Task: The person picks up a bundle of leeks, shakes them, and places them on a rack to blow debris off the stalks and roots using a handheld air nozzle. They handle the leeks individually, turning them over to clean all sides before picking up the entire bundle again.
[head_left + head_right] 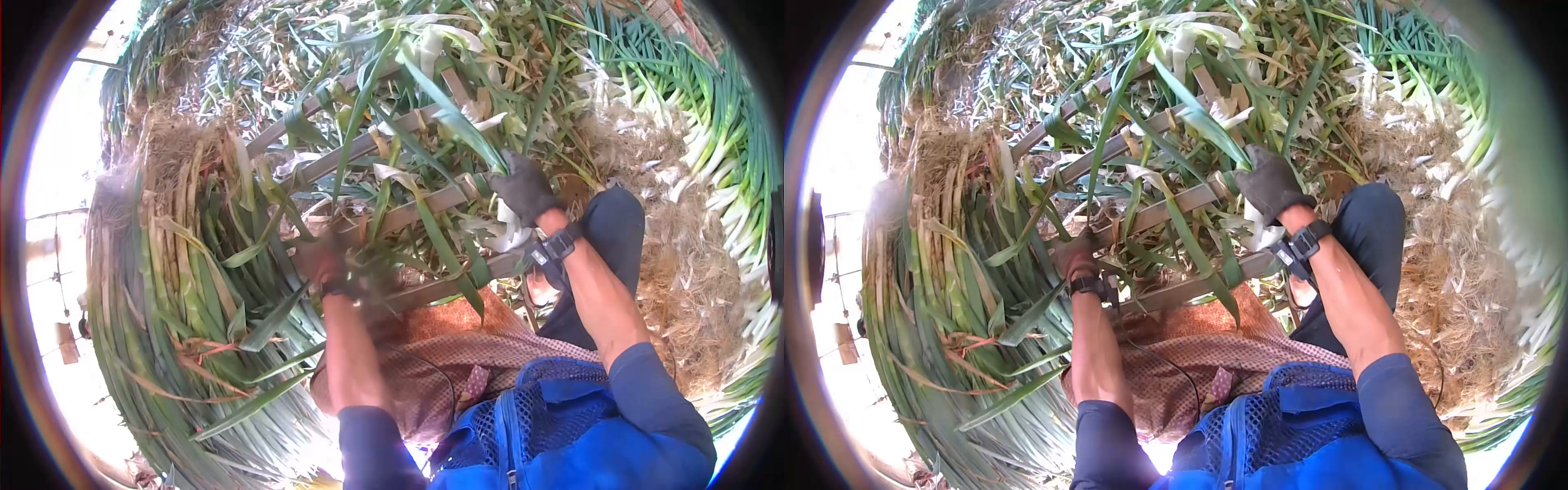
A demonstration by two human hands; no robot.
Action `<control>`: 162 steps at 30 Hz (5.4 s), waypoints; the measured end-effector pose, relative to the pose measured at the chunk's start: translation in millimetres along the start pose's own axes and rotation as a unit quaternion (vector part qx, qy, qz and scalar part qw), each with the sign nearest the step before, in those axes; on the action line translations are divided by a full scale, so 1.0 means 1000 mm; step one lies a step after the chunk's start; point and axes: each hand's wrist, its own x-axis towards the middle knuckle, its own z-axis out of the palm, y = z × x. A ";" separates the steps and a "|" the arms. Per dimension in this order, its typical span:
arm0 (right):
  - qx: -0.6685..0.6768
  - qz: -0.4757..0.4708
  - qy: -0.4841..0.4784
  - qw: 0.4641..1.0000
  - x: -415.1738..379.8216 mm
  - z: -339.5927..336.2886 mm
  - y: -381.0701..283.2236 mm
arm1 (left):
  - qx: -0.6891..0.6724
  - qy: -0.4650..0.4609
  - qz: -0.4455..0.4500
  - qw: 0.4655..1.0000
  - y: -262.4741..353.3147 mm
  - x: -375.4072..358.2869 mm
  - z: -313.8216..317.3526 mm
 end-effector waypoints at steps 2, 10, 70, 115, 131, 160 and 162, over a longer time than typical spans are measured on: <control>-0.051 -0.012 -0.016 0.998 0.024 0.028 0.003 | -0.033 -0.040 0.038 0.998 0.002 -0.003 0.021; -0.005 0.003 -0.276 0.961 0.086 0.117 -0.081 | -0.202 -0.220 0.087 0.950 0.062 -0.081 0.072; -0.088 0.129 -0.150 0.976 -0.246 0.017 0.405 | 0.073 0.011 0.238 0.968 -0.183 -0.155 -0.157; 0.223 -0.204 -0.321 0.898 -0.237 -0.039 -0.096 | -0.559 -0.332 0.063 0.757 -0.037 -0.247 -0.157; 0.010 -0.098 -0.402 0.910 -0.243 -0.004 -0.068 | -0.255 0.144 0.223 0.930 -0.243 0.081 -0.226; 0.011 -0.059 -0.399 0.915 -0.231 0.015 -0.042 | 0.110 0.207 0.124 0.964 -0.196 -0.012 -0.193; 0.013 -0.088 -0.389 0.917 -0.227 0.017 -0.031 | -0.084 0.217 0.166 0.958 -0.223 0.013 -0.168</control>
